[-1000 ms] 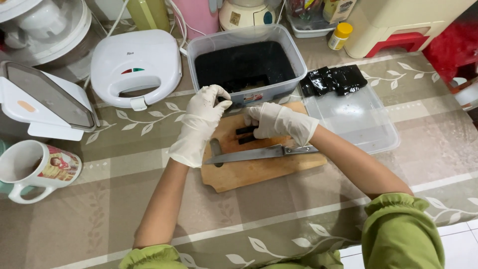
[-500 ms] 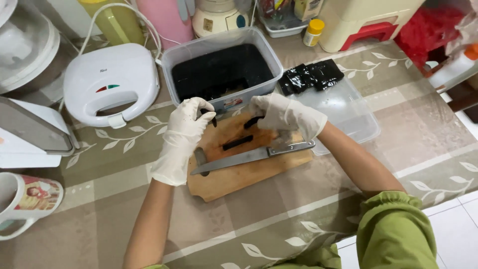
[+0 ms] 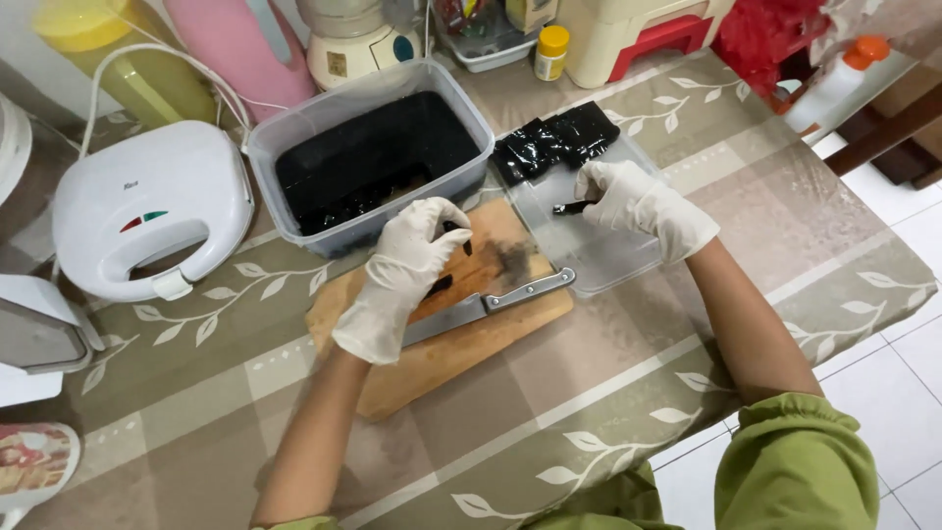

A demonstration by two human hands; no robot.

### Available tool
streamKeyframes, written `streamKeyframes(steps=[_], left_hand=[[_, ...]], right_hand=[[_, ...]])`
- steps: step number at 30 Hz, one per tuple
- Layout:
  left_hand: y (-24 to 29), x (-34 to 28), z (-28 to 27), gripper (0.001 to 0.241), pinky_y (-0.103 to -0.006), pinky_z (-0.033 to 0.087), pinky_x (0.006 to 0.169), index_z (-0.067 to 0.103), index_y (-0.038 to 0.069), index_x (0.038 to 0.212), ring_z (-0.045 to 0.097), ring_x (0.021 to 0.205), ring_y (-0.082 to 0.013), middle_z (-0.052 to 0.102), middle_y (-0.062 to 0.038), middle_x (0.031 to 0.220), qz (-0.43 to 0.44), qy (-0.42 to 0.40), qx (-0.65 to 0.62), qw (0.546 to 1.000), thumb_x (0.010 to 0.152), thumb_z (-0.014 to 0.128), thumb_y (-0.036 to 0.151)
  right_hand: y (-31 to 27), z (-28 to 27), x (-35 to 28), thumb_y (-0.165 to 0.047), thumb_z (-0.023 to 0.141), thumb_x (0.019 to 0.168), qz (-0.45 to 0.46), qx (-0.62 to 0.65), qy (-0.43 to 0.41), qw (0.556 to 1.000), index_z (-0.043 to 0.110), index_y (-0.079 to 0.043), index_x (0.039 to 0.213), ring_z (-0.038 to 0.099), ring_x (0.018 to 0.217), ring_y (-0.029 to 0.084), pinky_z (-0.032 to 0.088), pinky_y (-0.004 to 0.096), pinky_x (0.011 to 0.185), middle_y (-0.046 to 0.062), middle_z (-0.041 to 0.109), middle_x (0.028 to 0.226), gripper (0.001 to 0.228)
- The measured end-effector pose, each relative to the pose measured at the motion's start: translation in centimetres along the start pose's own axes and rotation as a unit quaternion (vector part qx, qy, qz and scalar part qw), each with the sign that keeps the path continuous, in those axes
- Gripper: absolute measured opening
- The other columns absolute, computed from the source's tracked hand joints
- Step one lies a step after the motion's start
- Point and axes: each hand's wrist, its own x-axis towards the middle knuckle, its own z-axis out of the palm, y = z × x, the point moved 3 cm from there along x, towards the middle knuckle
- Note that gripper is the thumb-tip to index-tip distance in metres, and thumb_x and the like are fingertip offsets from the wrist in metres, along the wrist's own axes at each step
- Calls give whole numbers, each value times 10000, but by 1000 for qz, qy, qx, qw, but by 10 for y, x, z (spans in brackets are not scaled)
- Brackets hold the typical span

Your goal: Slicing blocks of grass jelly into smaller strips on a cutting board and transferring them to a plastic container.

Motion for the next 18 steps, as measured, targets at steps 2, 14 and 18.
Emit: streamKeyframes(steps=[2,14,18], left_hand=[[-2,24,31,158,-353,540,987,724,284,1019,673,1080,-232,690,-12,1036,48,-4,-2,999,874,779,315],[54,83,181,197,-305,546,962,742,221,1049,673,1004,-143,706,-17,1001,85,-100,-285,949,858,790,214],[21,103,215,207,-368,585,893,677,152,979,693,1004,-290,678,-79,955,187,-77,-50,978,820,806,125]], right_hand=[[3,-5,-1,-162,765,662,1,-6,-2,1000,674,-132,927,721,769,222,570,362,678,33,735,776,282],[47,-10,-4,-130,762,709,-7,-30,14,999,694,-112,1051,735,841,264,577,401,709,79,757,838,349],[48,-16,-3,-140,774,724,-24,-41,1,999,704,-84,1111,735,898,353,575,452,766,169,767,914,397]])
